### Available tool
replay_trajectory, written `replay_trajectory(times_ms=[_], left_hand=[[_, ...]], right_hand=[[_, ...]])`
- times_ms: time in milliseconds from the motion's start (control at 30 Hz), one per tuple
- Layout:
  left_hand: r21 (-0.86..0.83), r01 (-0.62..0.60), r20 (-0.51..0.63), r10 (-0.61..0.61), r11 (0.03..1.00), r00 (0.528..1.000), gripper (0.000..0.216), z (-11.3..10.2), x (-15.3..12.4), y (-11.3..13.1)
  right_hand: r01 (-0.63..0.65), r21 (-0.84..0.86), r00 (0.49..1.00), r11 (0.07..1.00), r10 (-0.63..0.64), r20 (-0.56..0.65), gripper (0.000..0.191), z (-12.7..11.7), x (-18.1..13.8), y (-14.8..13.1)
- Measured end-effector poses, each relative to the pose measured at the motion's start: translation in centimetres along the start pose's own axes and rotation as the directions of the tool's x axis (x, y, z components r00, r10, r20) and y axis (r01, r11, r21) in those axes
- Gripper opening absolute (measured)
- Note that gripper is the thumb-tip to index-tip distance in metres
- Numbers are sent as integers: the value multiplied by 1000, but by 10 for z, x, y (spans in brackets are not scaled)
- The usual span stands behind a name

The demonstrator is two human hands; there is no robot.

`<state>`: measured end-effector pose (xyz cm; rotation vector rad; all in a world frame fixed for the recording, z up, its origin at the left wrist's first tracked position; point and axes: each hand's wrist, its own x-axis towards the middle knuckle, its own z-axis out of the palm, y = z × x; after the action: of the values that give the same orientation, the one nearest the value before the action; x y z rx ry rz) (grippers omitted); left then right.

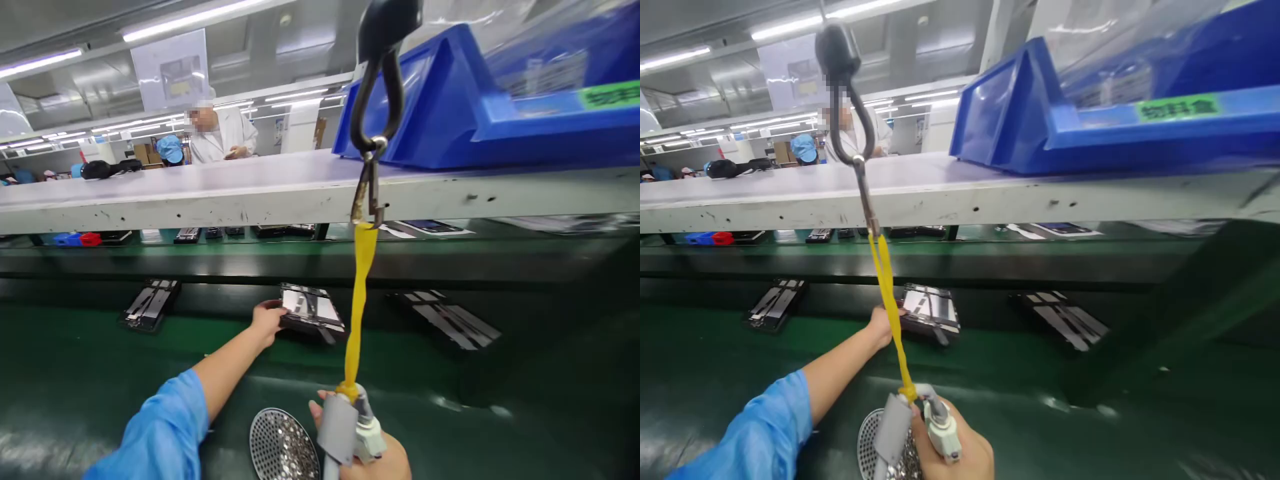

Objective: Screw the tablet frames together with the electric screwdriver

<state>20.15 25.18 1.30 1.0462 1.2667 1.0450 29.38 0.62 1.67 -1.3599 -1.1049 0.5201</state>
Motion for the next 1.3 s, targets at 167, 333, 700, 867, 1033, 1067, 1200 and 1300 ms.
replay_trajectory(times_ms=[167,333,700,867,1033,1067,1200,1300], left_hand=[[-207,-33,-97,12,978,995,49,-134,-78,7],[-281,-40,-216,-23,959,976,75,-240,-173,-18],[593,-339,-56,457,730,887,41,-289,-239,-94],[819,-469,199,603,331,773,38,-288,-239,-88],[723,-682,519,565,111,642,41,-274,-239,-64],[662,-742,604,513,104,610,39,-268,-239,-58],[489,-861,801,319,140,507,32,-250,-232,-41],[429,-896,853,276,115,444,32,-248,-224,-36]], right_hand=[[-33,-18,999,999,33,-13,44,-6,1,7],[-81,36,996,996,82,-29,53,-7,8,12],[-154,118,987,981,146,71,52,31,0,-18],[-184,192,983,964,179,43,51,46,-16,-20],[-205,208,979,956,198,56,49,47,-20,-17],[-191,208,981,959,190,28,47,46,-19,-17],[-152,178,988,972,152,14,42,39,-18,-15],[-136,156,991,978,135,20,40,33,-17,-9]])
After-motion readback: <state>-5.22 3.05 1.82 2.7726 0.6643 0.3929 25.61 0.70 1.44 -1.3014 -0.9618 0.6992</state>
